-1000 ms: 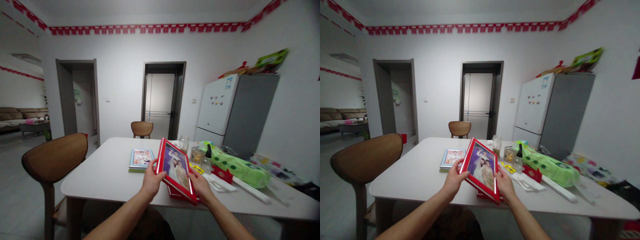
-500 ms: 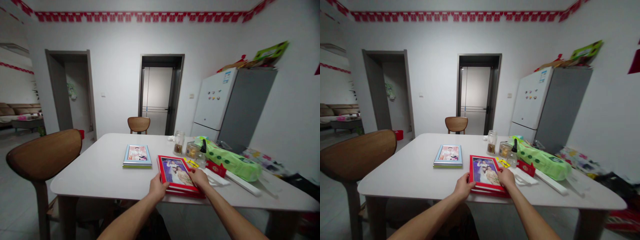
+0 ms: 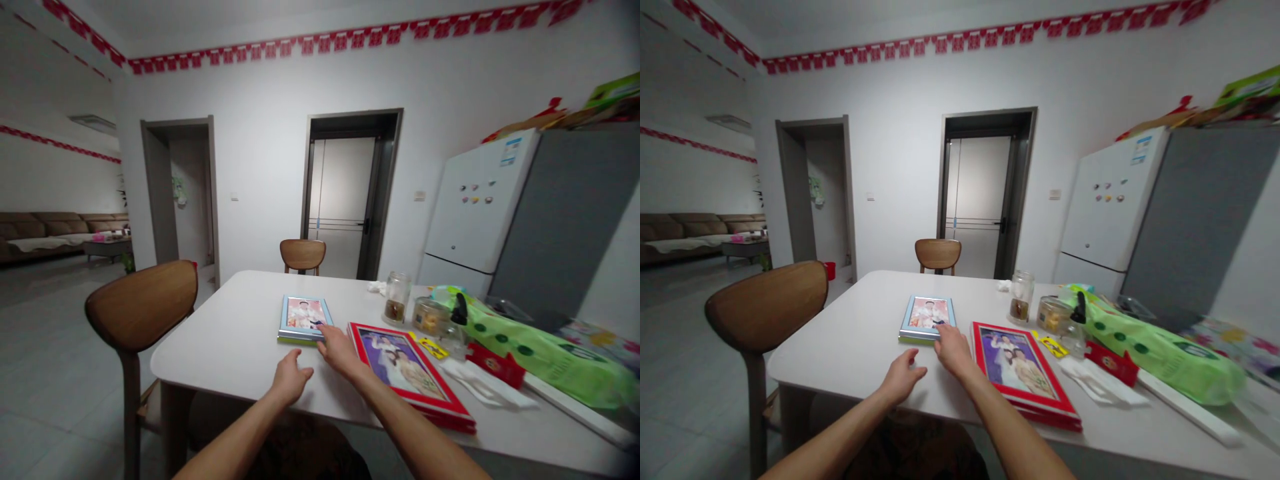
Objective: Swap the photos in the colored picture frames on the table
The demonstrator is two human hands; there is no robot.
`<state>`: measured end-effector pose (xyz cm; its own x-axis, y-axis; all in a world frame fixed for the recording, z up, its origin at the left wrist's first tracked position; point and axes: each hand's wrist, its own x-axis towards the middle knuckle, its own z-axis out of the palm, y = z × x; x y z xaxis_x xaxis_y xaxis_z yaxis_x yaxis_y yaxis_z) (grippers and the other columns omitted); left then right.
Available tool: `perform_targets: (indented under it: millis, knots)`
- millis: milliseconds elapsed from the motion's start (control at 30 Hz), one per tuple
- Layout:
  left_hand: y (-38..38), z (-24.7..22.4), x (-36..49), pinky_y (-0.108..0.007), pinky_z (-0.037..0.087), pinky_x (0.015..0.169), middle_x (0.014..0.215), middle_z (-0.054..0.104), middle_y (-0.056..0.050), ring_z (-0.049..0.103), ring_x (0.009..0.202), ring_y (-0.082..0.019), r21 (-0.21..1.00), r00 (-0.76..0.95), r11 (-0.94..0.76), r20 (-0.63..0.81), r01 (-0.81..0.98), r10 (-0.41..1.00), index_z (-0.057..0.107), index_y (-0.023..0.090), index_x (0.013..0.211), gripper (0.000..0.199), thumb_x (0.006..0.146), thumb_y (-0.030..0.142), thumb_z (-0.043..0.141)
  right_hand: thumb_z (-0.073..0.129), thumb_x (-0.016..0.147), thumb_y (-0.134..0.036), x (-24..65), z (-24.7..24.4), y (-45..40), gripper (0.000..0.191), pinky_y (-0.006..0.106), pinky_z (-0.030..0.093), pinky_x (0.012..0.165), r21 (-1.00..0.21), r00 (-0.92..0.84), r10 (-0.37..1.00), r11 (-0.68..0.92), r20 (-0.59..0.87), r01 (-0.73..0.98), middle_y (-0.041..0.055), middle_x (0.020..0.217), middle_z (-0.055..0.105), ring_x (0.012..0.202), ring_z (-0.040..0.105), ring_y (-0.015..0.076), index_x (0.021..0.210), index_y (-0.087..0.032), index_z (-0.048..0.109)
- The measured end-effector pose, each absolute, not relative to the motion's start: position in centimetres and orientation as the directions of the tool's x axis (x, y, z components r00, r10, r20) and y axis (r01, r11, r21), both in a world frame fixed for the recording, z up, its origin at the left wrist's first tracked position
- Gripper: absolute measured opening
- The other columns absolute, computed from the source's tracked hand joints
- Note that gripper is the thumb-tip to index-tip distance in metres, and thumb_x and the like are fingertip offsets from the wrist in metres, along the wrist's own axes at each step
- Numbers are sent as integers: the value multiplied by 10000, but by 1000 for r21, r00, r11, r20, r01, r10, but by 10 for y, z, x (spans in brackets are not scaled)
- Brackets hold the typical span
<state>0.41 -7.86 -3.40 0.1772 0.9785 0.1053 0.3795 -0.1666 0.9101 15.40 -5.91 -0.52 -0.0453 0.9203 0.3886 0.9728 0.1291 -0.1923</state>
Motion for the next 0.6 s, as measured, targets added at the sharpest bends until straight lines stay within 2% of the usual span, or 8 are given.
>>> perform_targets:
  millis: [133, 233, 400, 500, 600]
  knots:
    - [-70, -39, -13, -263, 358, 840, 1049, 556, -125, 506, 964, -209, 961, 134, -99, 66, 259, 989, 510, 81, 1037, 437, 613, 119, 609, 522, 653, -152, 127, -10, -37, 466, 327, 326, 826, -150, -74, 927, 137, 366, 979, 119, 1130, 509, 1041, 432, 231, 1116, -158, 477]
    - [-65, -44, -15, -254, 404, 760, 955, 587, -119, 546, 878, -196, 993, 125, -21, 6, 114, 992, 537, 76, 952, 373, 597, 132, 634, 483, 677, -135, 120, -10, -37, 313, 334, 327, 784, -114, -94, 926, 145, 367, 983, 120, 1005, 546, 968, 456, 237, 982, -154, 550]
    - [-72, -43, -14, -245, 441, 567, 677, 603, -64, 585, 622, -159, 970, 173, 123, -87, -208, 981, 563, 91, 800, 308, 647, 350, 628, 468, 712, -177, 104, -5, -69, 216, 287, 334, 753, -76, -194, 908, 238, 372, 968, 76, 960, 531, 913, 451, 200, 907, -190, 559]
    - [-87, -35, -11, -248, 453, 611, 748, 620, -91, 597, 672, -164, 912, 168, 109, -45, -394, 985, 578, 97, 801, 390, 677, 466, 572, 456, 714, -171, 89, -1, -98, 206, 287, 353, 748, -180, -207, 875, 310, 437, 934, 76, 922, 529, 878, 454, 195, 896, -179, 552]
    - [-104, -23, -7, -247, 439, 724, 922, 615, -106, 586, 823, -190, 838, 57, 24, 9, -545, 998, 576, 109, 883, 412, 662, 456, 593, 460, 691, -155, 77, 3, -123, 209, 311, 369, 767, -348, -192, 854, 389, 484, 853, 79, 893, 541, 858, 466, 199, 875, -171, 558]
